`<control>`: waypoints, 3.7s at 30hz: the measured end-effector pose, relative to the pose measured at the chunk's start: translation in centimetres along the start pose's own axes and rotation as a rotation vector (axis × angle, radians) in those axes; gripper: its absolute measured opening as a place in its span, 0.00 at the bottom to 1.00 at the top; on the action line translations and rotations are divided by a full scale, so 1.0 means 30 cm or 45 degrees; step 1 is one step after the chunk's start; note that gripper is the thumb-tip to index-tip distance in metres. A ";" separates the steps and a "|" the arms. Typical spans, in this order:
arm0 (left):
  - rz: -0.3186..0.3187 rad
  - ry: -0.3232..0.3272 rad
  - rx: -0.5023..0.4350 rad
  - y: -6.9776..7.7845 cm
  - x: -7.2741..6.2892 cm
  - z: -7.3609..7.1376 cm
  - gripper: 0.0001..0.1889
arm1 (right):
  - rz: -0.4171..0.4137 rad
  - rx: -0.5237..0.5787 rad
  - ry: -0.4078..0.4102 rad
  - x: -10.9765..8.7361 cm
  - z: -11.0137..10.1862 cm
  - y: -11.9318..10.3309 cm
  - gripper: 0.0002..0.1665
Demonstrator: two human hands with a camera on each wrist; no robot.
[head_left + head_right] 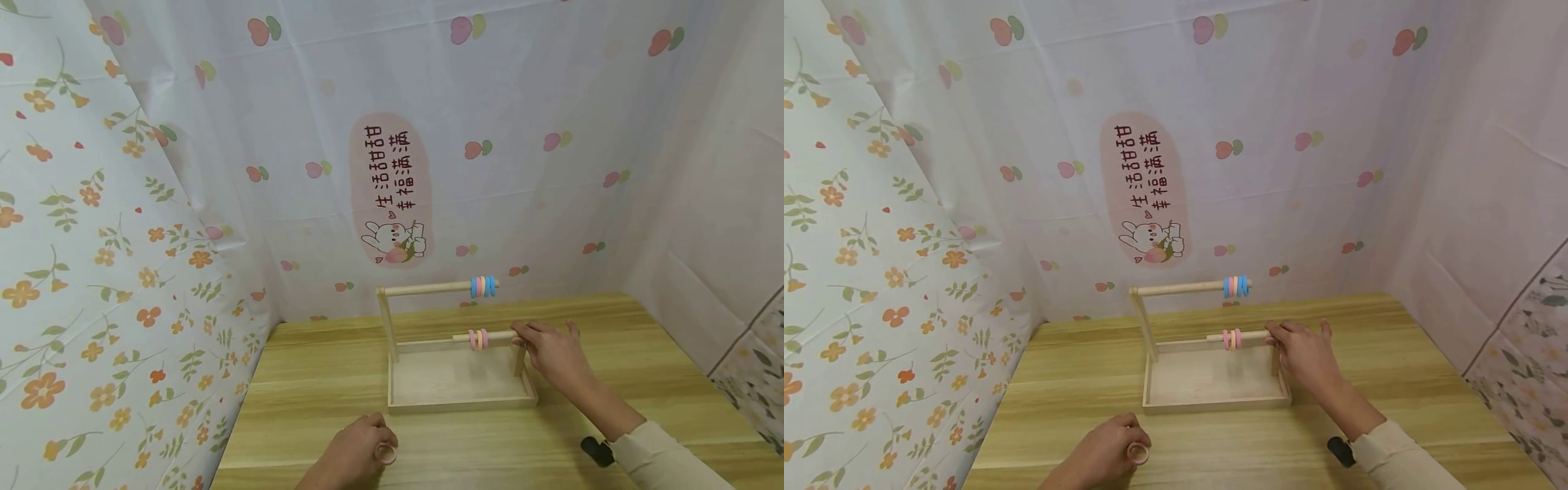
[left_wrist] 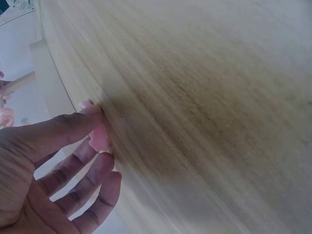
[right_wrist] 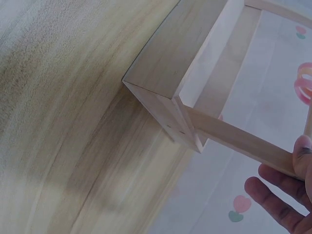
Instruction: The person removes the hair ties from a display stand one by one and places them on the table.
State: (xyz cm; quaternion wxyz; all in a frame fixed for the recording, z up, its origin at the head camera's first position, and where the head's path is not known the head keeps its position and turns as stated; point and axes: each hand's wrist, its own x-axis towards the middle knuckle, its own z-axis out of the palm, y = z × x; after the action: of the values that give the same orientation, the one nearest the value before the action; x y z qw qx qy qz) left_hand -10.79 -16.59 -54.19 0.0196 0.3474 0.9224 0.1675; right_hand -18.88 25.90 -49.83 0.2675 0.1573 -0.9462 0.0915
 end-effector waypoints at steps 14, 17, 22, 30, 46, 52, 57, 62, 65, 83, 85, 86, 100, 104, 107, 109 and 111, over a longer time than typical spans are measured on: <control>-0.130 -0.093 -0.045 0.019 -0.002 -0.030 0.14 | 0.008 -0.003 -0.025 -0.003 -0.004 -0.003 0.15; -0.118 -0.075 -0.010 0.015 0.013 -0.032 0.16 | 0.004 -0.006 -0.022 -0.002 -0.006 -0.003 0.16; -0.109 -0.011 0.006 0.013 0.043 -0.045 0.19 | 0.006 -0.016 -0.035 -0.002 -0.014 -0.005 0.16; -0.208 -0.039 -0.207 0.032 0.097 -0.091 0.22 | 0.009 -0.017 -0.057 0.002 -0.015 -0.003 0.16; -0.182 0.201 -0.268 0.083 0.218 -0.103 0.20 | 0.003 -0.025 -0.047 -0.002 -0.007 0.000 0.16; -0.202 0.263 -0.281 0.087 0.250 -0.098 0.22 | 0.012 -0.023 -0.061 -0.001 -0.008 -0.001 0.16; -0.219 0.296 -0.281 0.091 0.276 -0.097 0.23 | 0.007 -0.026 -0.048 -0.001 -0.008 0.000 0.17; -0.229 0.311 -0.303 0.098 0.297 -0.102 0.24 | 0.012 -0.027 -0.053 -0.002 -0.010 -0.002 0.17; -0.238 0.317 -0.314 0.102 0.309 -0.104 0.25 | 0.014 -0.024 -0.052 -0.001 -0.009 -0.003 0.17; -0.247 0.326 -0.225 0.121 0.363 -0.094 0.27 | 0.019 0.011 -0.041 0.004 -0.011 -0.006 0.17; -0.242 0.335 -0.214 0.125 0.369 -0.093 0.27 | 0.016 0.007 -0.040 0.005 -0.011 -0.005 0.17; -0.236 0.339 -0.216 0.127 0.372 -0.093 0.27 | 0.015 0.006 -0.040 0.006 -0.012 -0.004 0.17; -0.209 0.361 -0.159 0.137 0.433 -0.091 0.27 | 0.015 -0.006 -0.025 0.007 -0.011 -0.005 0.17; -0.181 0.377 -0.165 0.135 0.446 -0.096 0.27 | 0.019 0.001 -0.034 0.009 -0.012 -0.003 0.16; -0.166 0.386 -0.164 0.135 0.456 -0.100 0.27 | 0.022 0.007 -0.038 0.010 -0.012 -0.002 0.17; -0.159 0.389 -0.160 0.136 0.463 -0.101 0.26 | 0.025 0.010 -0.042 0.010 -0.013 -0.003 0.17; -0.156 0.388 -0.161 0.136 0.472 -0.100 0.26 | 0.028 0.015 -0.045 0.010 -0.014 -0.003 0.17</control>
State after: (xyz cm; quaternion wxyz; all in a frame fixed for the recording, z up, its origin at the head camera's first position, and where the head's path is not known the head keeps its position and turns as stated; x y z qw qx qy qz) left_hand -19.38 -5.45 -48.92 -0.0883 0.2593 0.9217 0.2745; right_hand -18.90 25.84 -49.32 0.2488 0.1500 -0.9519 0.0971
